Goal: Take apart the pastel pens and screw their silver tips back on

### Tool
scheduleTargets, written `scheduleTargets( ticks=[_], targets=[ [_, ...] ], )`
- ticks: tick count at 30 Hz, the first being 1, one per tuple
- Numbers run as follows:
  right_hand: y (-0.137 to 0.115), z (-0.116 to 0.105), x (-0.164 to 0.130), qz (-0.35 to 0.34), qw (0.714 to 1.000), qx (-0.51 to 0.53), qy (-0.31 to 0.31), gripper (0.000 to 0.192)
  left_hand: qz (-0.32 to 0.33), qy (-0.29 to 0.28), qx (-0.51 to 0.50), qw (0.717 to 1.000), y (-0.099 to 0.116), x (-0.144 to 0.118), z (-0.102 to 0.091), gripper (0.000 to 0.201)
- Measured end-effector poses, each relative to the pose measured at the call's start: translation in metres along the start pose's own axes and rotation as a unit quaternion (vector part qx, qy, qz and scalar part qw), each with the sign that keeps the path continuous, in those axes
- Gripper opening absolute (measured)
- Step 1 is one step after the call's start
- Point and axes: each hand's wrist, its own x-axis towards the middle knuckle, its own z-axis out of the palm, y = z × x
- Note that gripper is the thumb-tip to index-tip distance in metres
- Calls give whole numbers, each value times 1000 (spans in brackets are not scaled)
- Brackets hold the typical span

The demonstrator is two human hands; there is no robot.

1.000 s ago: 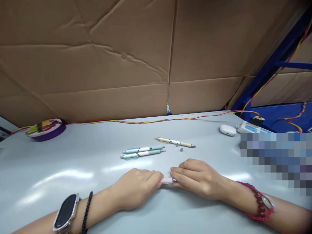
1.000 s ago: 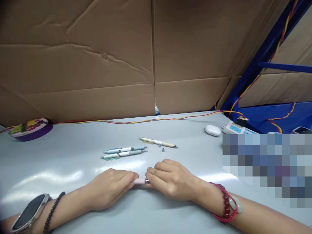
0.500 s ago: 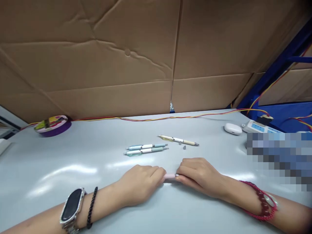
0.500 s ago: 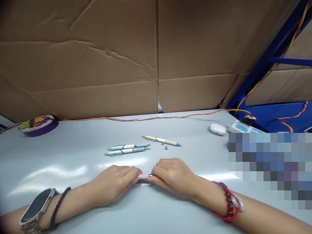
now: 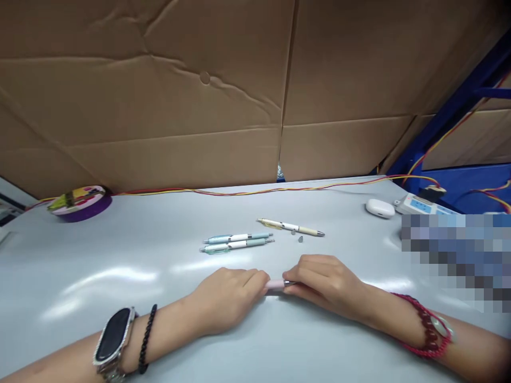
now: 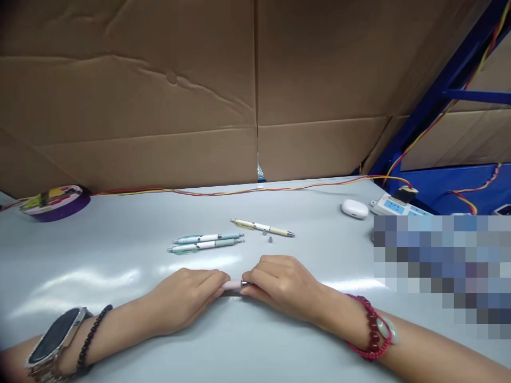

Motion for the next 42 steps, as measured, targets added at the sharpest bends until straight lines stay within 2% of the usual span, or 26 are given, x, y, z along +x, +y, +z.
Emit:
scheduleTargets(
  ticks=[4,6,12,17,23,27,32,35,42],
  targets=[
    [1,3,0,22,998,1,-61,50,5,-3,3,1000,0,0,0,14],
    [1,3,0,43,995,26,-90,54,5,-5,1,1000,0,1,0,13],
    [0,-2,0,72,990,65,-107,32,0,-5,1,1000,-1,0,1,13],
    [1,0,2,49,991,57,-111,47,5,-1,0,1000,-1,0,1,18],
    [1,-1,1,69,988,68,-120,33,5,2,0,1000,-1,0,1,16],
    [2,-2,1,48,988,74,-126,41,13,5,13,1000,-1,0,2,14],
    [1,-4,-1,81,985,80,-129,26,13,5,12,1000,0,0,0,15],
    [1,-3,-2,56,988,70,-122,35,12,0,12,1000,0,0,-1,14],
    [-3,0,3,74,990,47,-114,30,6,9,-5,1000,-1,-1,1,16]
  ],
)
